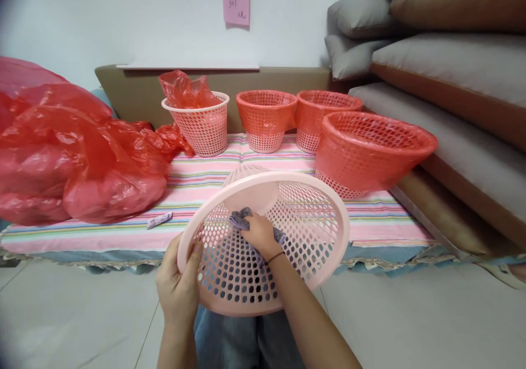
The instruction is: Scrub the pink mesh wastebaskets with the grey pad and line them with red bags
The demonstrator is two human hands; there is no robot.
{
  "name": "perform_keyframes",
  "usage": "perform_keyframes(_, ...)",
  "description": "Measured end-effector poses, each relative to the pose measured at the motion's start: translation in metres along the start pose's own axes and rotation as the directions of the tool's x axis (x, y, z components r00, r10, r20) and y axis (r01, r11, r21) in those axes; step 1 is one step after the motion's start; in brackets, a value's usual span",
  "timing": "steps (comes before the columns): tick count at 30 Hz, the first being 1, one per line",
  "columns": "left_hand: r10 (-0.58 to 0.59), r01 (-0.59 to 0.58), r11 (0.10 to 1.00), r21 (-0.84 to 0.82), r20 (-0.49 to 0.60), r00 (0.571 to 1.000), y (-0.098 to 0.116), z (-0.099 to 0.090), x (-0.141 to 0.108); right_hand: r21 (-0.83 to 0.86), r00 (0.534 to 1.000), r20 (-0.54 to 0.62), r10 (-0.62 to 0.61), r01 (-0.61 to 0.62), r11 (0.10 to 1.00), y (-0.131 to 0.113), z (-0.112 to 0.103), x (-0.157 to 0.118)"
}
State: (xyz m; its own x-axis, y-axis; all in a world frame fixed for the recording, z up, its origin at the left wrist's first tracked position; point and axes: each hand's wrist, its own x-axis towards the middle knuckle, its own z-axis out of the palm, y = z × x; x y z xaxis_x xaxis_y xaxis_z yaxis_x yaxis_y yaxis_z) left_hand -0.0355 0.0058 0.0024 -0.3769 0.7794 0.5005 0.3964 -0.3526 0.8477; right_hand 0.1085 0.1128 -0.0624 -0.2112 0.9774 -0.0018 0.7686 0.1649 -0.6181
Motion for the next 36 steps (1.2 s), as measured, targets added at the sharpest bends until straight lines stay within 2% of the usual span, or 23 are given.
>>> perform_keyframes(3,-0.026,0.026,1.000,-0.004,-0.017,1.000,0.002,0.000,0.000,0.031,0.998,0.046,-0.047,0.046,0.998,-0.008,-0.013,-0.037)
perform_keyframes(6,-0.056,0.056,0.998,-0.009,-0.015,0.998,0.003,-0.002,0.000,0.088,0.995,0.079,-0.057,0.050,0.995,-0.016,-0.022,-0.088)
perform_keyframes(10,-0.097,0.096,0.995,-0.028,-0.012,0.995,0.002,-0.004,0.000,0.297,0.987,0.159,0.006,-0.054,0.953,-0.018,-0.029,-0.153)
perform_keyframes(13,-0.110,0.110,0.993,-0.036,-0.008,0.994,0.001,-0.005,0.000,0.393,0.980,0.199,0.000,-0.080,0.916,-0.011,-0.036,-0.174)
perform_keyframes(16,-0.103,0.103,0.994,-0.030,0.013,0.995,0.003,-0.005,-0.001,0.416,0.996,0.076,-0.043,0.008,0.909,-0.007,-0.050,-0.155)
perform_keyframes(18,-0.086,0.087,0.996,-0.023,0.035,0.996,0.004,-0.005,-0.002,0.342,0.997,-0.060,-0.058,0.075,0.937,-0.007,-0.059,-0.122)
perform_keyframes(19,-0.080,0.081,0.996,-0.021,0.043,0.996,0.005,-0.005,-0.002,0.281,0.993,-0.089,-0.082,0.104,0.954,-0.007,-0.063,-0.101)
perform_keyframes(21,-0.080,0.081,0.997,-0.020,0.047,0.996,0.006,-0.005,-0.003,0.112,0.990,-0.098,-0.101,0.112,0.987,-0.008,-0.065,-0.059)
perform_keyframes(25,-0.107,0.108,0.994,-0.017,0.052,0.993,0.005,-0.006,-0.004,0.019,0.992,-0.084,-0.092,0.094,0.995,-0.005,-0.045,0.004)
perform_keyframes(28,-0.126,0.127,0.992,-0.025,0.048,0.991,0.002,-0.007,-0.004,-0.056,0.998,-0.016,-0.065,0.064,0.996,0.001,-0.019,0.022)
perform_keyframes(31,-0.142,0.143,0.989,-0.038,0.037,0.989,-0.001,-0.006,-0.005,-0.127,0.999,0.016,-0.031,0.033,0.991,0.007,-0.001,0.023)
perform_keyframes(36,-0.156,0.156,0.987,-0.040,0.026,0.987,0.001,-0.004,-0.004,-0.215,1.000,0.011,0.019,-0.016,0.976,0.009,0.002,0.021)
